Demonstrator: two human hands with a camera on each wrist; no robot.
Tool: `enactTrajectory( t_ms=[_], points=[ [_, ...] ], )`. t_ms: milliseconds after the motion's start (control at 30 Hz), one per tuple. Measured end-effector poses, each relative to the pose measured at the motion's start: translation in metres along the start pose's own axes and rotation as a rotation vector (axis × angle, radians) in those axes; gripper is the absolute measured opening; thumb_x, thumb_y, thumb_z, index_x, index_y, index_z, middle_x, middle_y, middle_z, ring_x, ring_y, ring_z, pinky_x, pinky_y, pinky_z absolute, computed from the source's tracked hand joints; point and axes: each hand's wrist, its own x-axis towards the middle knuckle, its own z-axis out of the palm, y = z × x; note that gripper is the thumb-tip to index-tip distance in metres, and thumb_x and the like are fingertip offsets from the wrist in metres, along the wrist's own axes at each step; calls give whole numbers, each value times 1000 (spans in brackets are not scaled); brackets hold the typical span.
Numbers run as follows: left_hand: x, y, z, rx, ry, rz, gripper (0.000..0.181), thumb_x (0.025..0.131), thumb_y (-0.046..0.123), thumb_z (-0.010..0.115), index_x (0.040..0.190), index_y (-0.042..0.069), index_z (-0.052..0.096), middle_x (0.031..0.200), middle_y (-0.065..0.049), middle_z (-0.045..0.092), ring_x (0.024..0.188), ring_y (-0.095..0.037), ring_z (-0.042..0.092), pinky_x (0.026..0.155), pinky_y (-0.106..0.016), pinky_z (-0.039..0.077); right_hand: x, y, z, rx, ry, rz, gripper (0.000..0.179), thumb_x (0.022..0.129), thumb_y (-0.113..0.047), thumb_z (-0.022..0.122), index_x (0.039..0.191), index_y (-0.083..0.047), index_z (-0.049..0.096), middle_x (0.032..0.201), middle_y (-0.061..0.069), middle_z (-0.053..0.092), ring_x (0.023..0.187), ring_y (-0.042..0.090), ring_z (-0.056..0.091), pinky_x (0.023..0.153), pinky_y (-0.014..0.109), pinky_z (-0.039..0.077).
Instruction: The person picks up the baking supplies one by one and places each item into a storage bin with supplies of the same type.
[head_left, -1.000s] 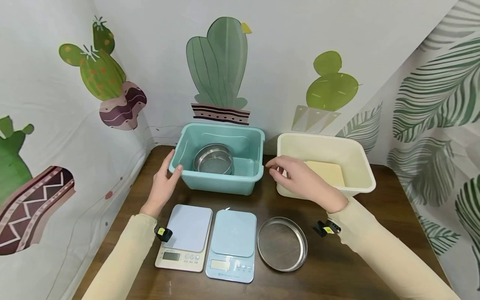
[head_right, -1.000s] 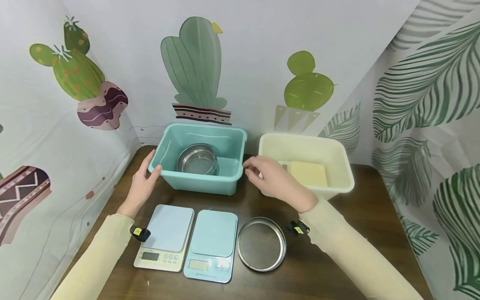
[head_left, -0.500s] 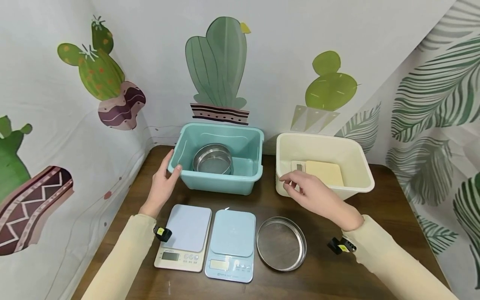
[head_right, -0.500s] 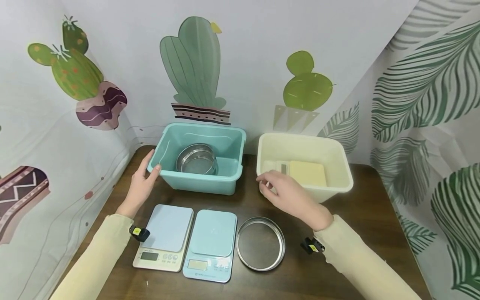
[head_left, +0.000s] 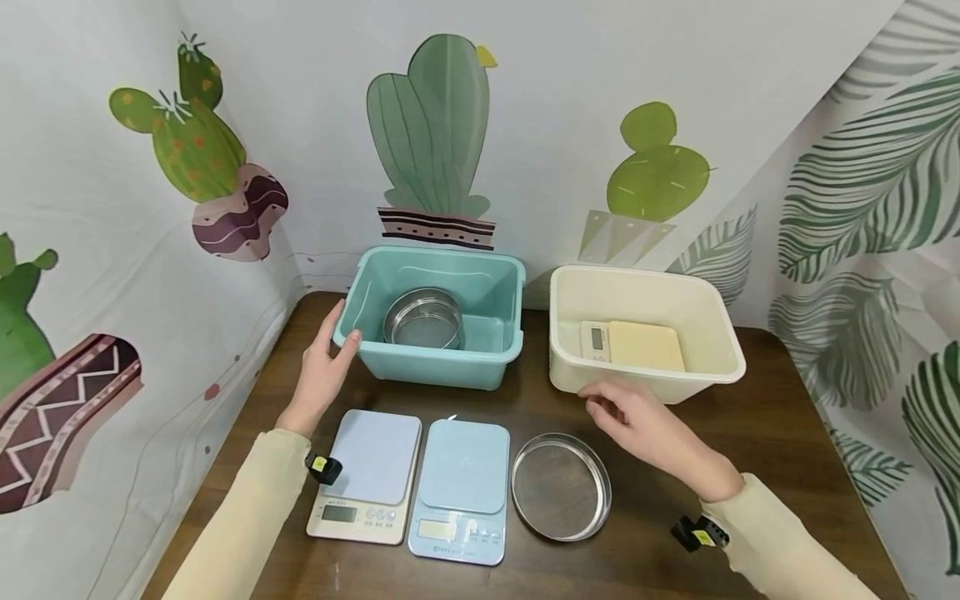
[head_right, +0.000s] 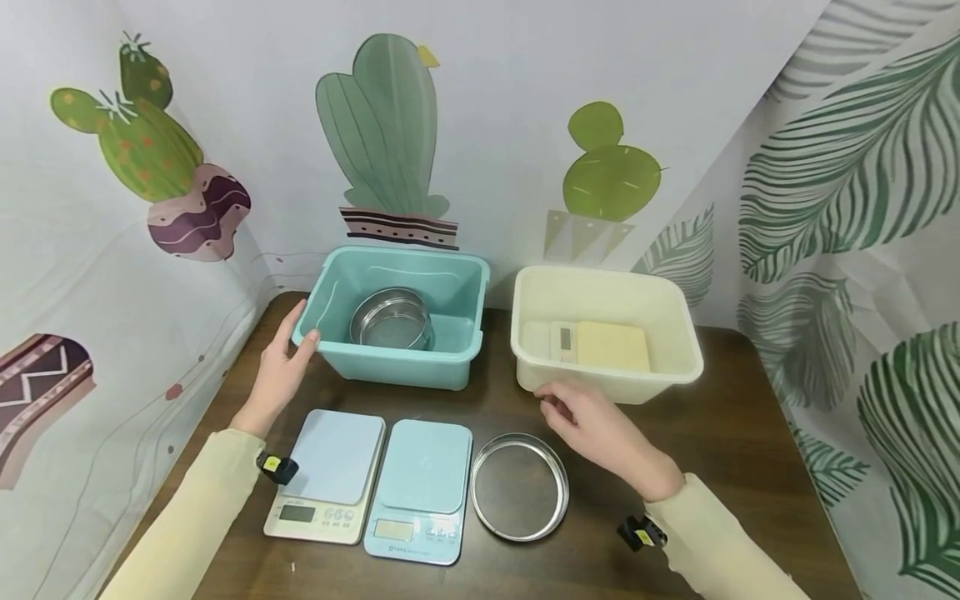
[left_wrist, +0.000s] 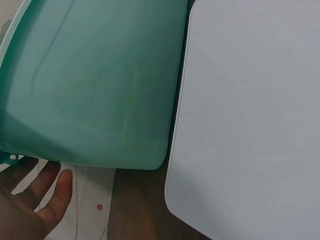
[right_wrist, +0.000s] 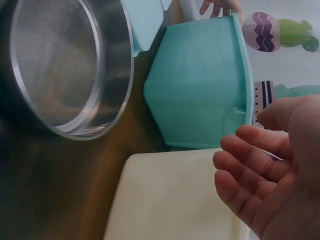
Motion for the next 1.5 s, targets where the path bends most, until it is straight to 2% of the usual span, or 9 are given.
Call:
enactTrajectory(
  t_ms=[133, 300, 700, 933, 1033, 1267, 1500],
  points=[
    [0, 0, 1, -1, 1, -2, 68, 108, 44, 54, 167, 34, 23, 166, -13, 36, 147, -39, 39, 116, -66, 34, -13, 7, 6, -5, 6, 26, 19, 97, -4, 68, 114, -11, 73, 97, -10, 66, 81, 3, 54, 70, 26, 50],
    [1, -1, 1, 6, 6, 3, 68, 108, 45, 55, 167, 33, 24, 165, -15, 37, 147, -39, 40, 115, -66, 33, -25, 17, 15, 3, 46, 9, 19, 95, -1, 70, 110, -12, 73, 90, -15, 61, 77, 0, 51, 65, 23, 48],
    [5, -2, 1, 4, 6, 11, 68, 108, 46, 54, 167, 35, 23, 166, -13, 36, 147, -39, 39, 116, -66, 33, -47, 29, 35, 67, 53, 65, 17, 93, 2, 71, 109, -5, 73, 88, -13, 60, 73, -3, 49, 60, 23, 47],
    [4, -2, 0, 6, 7, 13, 69, 108, 46, 55, 168, 30, 23, 165, -14, 37, 147, -39, 40, 115, -66, 34, -59, 35, 46, 65, 72, 101, 16, 95, 2, 70, 110, -5, 73, 85, -14, 56, 68, -3, 47, 56, 21, 45],
    [4, -2, 0, 6, 6, 12, 70, 108, 45, 55, 168, 28, 24, 165, -15, 36, 147, -40, 40, 115, -66, 34, -64, 37, 50, 74, 73, 114, 17, 95, 2, 70, 111, -4, 72, 85, -15, 55, 71, -3, 48, 57, 21, 46],
    [3, -3, 0, 7, 4, 4, 69, 108, 46, 54, 167, 34, 23, 166, -14, 36, 147, -39, 39, 116, -66, 33, -70, 39, 58, 102, 57, 146, 19, 96, 1, 70, 115, -2, 71, 89, -13, 61, 77, -3, 53, 61, 22, 49],
    [2, -4, 0, 9, 7, 7, 68, 108, 46, 54, 167, 33, 23, 165, -15, 37, 146, -40, 40, 115, -66, 34, -72, 39, 61, 113, 25, 187, 21, 97, 1, 69, 117, 0, 70, 89, -11, 63, 78, -3, 55, 62, 22, 51]
  ],
)
